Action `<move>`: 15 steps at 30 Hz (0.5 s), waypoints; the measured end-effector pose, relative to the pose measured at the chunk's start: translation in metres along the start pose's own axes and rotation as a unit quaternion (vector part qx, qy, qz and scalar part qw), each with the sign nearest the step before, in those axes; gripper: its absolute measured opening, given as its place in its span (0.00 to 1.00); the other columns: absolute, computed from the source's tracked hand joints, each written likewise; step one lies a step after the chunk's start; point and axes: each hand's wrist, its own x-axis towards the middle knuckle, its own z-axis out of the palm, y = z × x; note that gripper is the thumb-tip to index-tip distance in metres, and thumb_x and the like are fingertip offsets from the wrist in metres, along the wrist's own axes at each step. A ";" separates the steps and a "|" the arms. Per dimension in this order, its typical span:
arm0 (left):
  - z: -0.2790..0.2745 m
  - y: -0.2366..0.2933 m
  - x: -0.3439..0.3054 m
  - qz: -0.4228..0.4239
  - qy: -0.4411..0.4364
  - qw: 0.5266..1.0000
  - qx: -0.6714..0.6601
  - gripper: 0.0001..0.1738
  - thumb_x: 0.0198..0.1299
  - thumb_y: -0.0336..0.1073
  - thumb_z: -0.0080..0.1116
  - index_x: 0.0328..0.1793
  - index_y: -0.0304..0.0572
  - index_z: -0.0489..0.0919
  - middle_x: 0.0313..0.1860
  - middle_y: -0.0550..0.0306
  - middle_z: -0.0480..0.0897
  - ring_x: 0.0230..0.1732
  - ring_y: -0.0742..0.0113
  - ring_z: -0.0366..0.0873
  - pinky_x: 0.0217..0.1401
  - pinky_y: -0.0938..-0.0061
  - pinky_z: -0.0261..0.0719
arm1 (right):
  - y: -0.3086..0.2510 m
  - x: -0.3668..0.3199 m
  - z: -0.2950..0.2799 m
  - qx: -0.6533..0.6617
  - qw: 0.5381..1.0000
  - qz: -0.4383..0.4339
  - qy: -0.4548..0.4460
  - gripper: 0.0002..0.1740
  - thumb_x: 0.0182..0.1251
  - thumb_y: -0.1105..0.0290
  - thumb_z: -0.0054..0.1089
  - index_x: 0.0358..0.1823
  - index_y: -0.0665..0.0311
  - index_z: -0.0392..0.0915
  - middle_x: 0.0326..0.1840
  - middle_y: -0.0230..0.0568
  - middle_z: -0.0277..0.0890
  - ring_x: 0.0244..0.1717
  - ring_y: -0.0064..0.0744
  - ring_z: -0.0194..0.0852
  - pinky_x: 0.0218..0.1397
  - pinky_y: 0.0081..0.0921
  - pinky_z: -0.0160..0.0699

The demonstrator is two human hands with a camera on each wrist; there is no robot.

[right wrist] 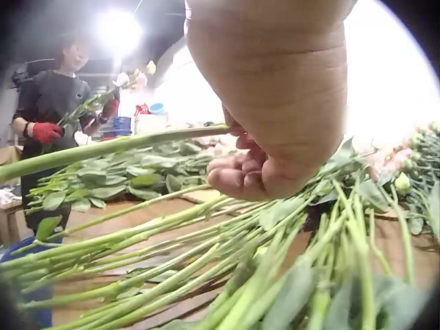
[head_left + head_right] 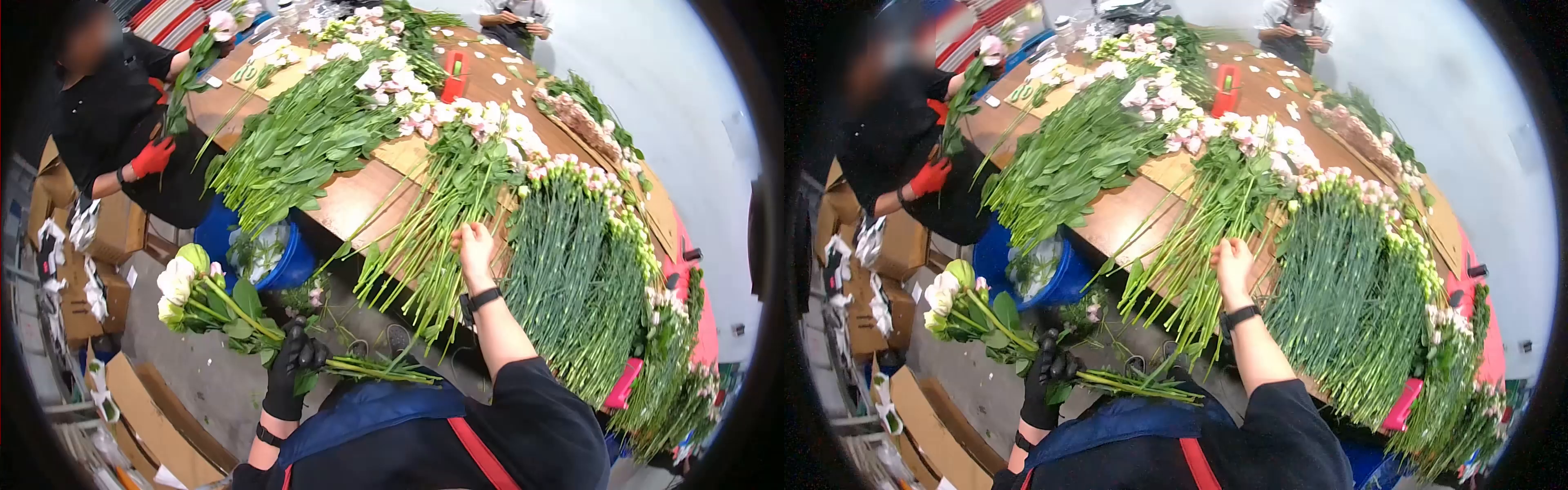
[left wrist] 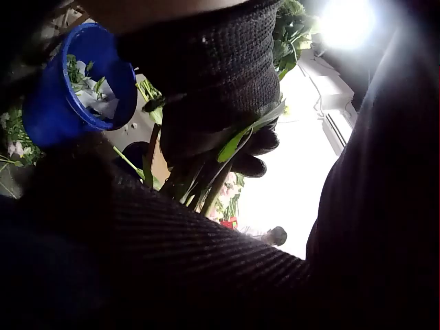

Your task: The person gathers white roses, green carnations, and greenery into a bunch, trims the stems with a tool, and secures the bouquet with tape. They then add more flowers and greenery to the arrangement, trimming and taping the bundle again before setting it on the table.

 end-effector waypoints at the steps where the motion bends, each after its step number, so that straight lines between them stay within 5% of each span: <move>1: 0.001 0.003 0.006 -0.010 -0.021 1.000 -0.008 0.13 0.72 0.41 0.48 0.56 0.46 0.73 0.16 0.70 0.66 0.24 0.70 0.69 0.36 0.69 0.71 | -0.006 -0.014 -0.013 -0.025 0.999 -0.021 0.008 0.11 0.72 0.68 0.50 0.46 0.70 0.71 0.27 0.38 0.78 0.22 0.20 0.73 0.23 0.19 0.72; 7: -0.025 0.012 0.043 -0.097 -0.106 0.989 -0.024 0.15 0.71 0.41 0.49 0.60 0.46 0.72 0.31 0.67 0.74 0.28 0.68 0.73 0.35 0.72 0.72 | -0.045 -0.123 -0.044 -0.094 0.994 -0.051 -0.016 0.09 0.70 0.72 0.55 0.46 0.71 0.73 0.27 0.36 0.77 0.23 0.19 0.73 0.26 0.17 0.74; 9: 0.009 0.027 0.036 -0.126 -0.070 0.988 0.048 0.18 0.71 0.41 0.49 0.63 0.46 0.71 0.36 0.61 0.77 0.31 0.67 0.74 0.37 0.71 0.73 | -0.043 -0.160 -0.035 -0.131 0.989 -0.059 -0.040 0.07 0.69 0.74 0.55 0.43 0.70 0.75 0.28 0.36 0.79 0.23 0.18 0.74 0.27 0.17 0.75; 11: 0.002 0.022 0.044 -0.135 -0.127 0.982 0.048 0.20 0.70 0.42 0.51 0.65 0.46 0.71 0.50 0.51 0.81 0.35 0.65 0.77 0.37 0.72 0.75 | -0.037 -0.193 -0.014 -0.099 0.992 -0.045 -0.070 0.07 0.68 0.74 0.56 0.43 0.70 0.77 0.30 0.37 0.80 0.24 0.19 0.76 0.29 0.17 0.76; 15: 0.008 0.021 0.047 -0.120 -0.143 0.975 0.119 0.19 0.69 0.42 0.53 0.61 0.43 0.74 0.50 0.52 0.82 0.32 0.68 0.78 0.34 0.74 0.76 | -0.040 -0.243 0.040 -0.095 0.978 -0.007 -0.187 0.05 0.67 0.77 0.57 0.42 0.71 0.78 0.30 0.38 0.81 0.26 0.20 0.78 0.30 0.17 0.78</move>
